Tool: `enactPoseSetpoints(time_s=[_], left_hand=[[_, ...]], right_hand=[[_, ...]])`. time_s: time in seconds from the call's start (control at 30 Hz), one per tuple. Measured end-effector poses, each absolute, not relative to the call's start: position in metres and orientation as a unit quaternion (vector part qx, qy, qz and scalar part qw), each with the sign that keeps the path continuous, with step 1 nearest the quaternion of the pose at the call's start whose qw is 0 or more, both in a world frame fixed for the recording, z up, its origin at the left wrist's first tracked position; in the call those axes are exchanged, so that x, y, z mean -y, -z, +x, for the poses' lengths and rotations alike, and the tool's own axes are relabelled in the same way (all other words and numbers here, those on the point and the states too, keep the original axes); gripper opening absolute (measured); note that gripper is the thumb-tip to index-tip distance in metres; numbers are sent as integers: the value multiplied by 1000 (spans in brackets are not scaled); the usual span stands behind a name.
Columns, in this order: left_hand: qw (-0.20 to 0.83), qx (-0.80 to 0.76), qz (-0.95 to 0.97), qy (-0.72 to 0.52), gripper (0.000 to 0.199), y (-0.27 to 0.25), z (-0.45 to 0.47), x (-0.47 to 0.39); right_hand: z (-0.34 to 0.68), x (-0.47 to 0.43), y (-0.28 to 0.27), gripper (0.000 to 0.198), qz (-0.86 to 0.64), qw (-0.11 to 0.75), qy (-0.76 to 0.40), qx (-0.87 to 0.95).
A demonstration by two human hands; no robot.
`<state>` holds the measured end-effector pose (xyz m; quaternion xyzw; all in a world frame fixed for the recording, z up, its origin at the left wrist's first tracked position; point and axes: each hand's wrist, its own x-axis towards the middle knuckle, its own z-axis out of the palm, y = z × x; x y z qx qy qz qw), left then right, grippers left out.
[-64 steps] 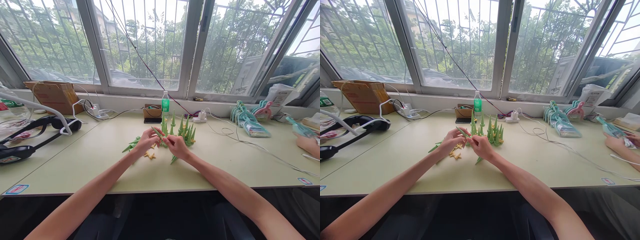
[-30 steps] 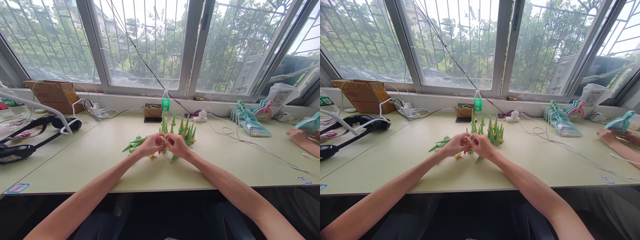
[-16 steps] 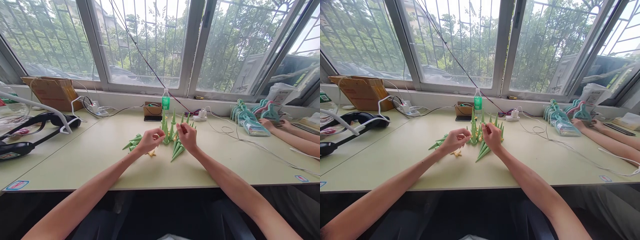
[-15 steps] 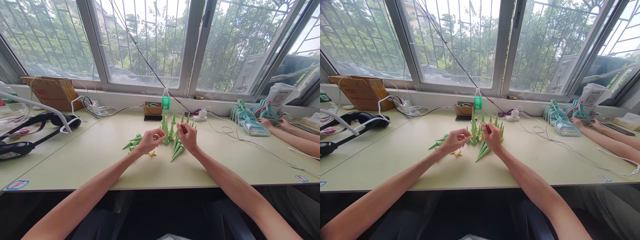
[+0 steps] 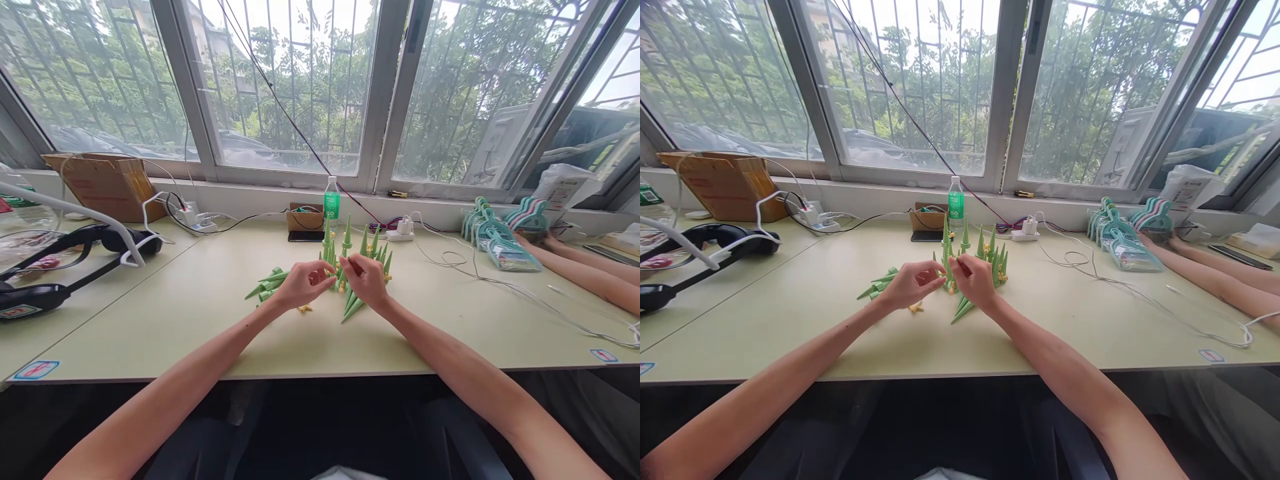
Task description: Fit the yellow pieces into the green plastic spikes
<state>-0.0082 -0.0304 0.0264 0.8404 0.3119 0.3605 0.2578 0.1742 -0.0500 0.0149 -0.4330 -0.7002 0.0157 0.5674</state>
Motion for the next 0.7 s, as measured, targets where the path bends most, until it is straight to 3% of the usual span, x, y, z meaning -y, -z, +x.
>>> enactPoseSetpoints(time_s=[0.37, 0.7], left_hand=[[254, -282, 866, -327, 17, -24, -11, 28], [191, -385, 718, -548, 23, -41, -26, 14]], right_hand=[[166, 54, -9, 40, -398, 533, -68, 744], [169, 42, -3, 45, -413, 545, -65, 726]])
